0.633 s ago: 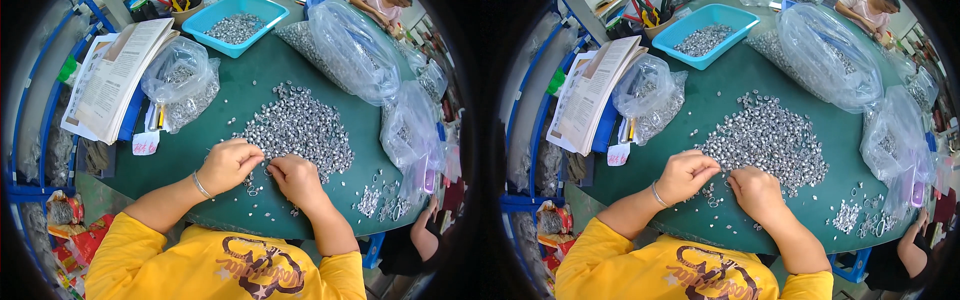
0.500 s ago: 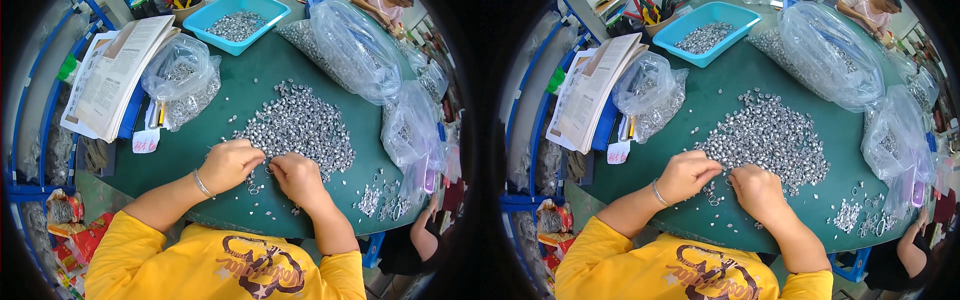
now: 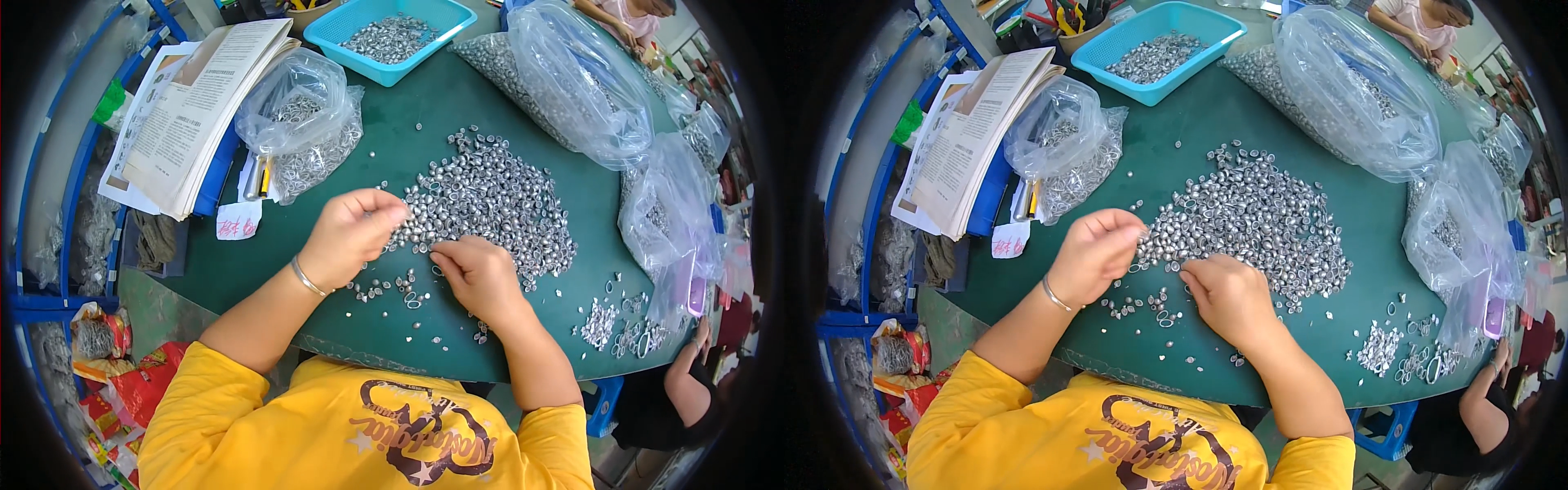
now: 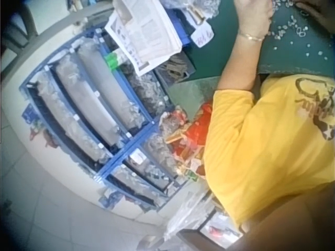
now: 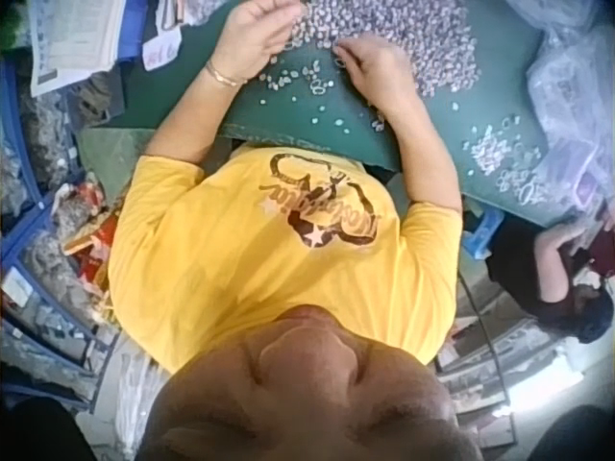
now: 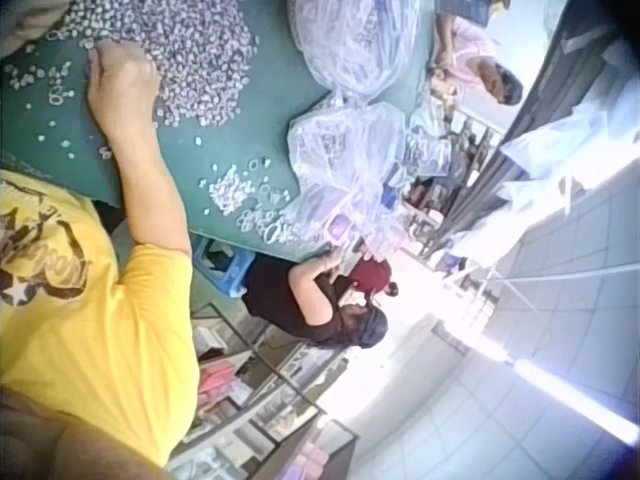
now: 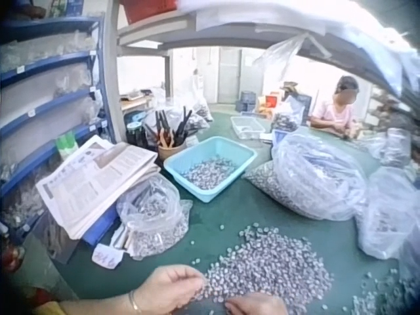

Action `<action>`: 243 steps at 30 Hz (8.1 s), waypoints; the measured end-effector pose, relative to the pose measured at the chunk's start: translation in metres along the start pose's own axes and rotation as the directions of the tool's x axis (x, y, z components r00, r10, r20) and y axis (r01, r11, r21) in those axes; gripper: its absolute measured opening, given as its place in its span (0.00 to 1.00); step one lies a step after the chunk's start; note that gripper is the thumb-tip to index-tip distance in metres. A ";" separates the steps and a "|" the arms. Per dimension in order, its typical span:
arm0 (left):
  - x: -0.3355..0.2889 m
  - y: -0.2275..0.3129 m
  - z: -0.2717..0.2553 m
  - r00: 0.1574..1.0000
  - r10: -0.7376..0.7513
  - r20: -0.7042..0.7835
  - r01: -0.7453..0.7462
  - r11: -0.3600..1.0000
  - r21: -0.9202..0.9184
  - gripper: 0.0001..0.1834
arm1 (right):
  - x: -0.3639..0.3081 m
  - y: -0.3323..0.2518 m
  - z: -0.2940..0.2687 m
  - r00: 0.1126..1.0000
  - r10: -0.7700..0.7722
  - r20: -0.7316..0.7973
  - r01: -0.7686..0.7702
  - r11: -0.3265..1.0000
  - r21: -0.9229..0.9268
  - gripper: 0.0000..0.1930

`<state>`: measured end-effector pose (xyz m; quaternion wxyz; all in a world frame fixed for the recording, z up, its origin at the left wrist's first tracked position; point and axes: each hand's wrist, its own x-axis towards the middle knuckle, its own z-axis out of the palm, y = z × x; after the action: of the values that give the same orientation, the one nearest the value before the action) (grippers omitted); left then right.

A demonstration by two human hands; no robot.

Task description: The person sorts through a pile of small metal components on a green table by hand, picking them up, turning them over, and placing them into different groups or bags.

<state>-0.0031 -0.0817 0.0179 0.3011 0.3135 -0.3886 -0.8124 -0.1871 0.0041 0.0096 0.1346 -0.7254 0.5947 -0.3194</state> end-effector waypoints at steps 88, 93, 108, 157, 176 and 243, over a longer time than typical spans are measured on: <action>-0.018 0.011 -0.036 0.953 -0.075 0.293 0.196 0.891 -0.409 0.04 | -0.009 -0.030 0.010 0.972 -0.058 0.228 0.057 0.998 0.010 0.05; -0.023 0.013 -0.034 0.991 -0.099 0.090 0.116 0.972 -0.204 0.03 | -0.007 -0.022 0.015 0.978 -0.141 0.156 0.137 0.990 0.033 0.05; -0.043 -0.011 -0.019 0.897 0.308 0.317 -0.349 0.052 0.936 0.04 | -0.009 -0.036 0.009 0.972 -0.020 0.235 0.020 1.000 0.002 0.04; -0.049 -0.009 -0.025 0.899 0.404 0.172 -0.262 0.181 0.948 0.04 | 0.002 -0.009 -0.031 0.767 0.145 0.626 -0.642 0.160 0.750 0.06; -0.092 -0.020 -0.006 0.864 0.471 -0.179 -0.035 0.410 0.911 0.06 | 0.030 -0.003 -0.001 0.645 -0.020 0.764 -0.764 0.024 0.645 0.07; -0.032 -0.001 -0.033 0.866 0.492 0.090 -0.167 0.114 0.979 0.05 | 0.049 -0.028 0.038 0.961 -0.229 0.154 0.237 0.971 -0.034 0.02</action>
<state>0.0412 -0.0724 0.0090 0.2573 0.4372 -0.8260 -0.2456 -0.1372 -0.0425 0.0123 0.1210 -0.8155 0.5015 -0.2625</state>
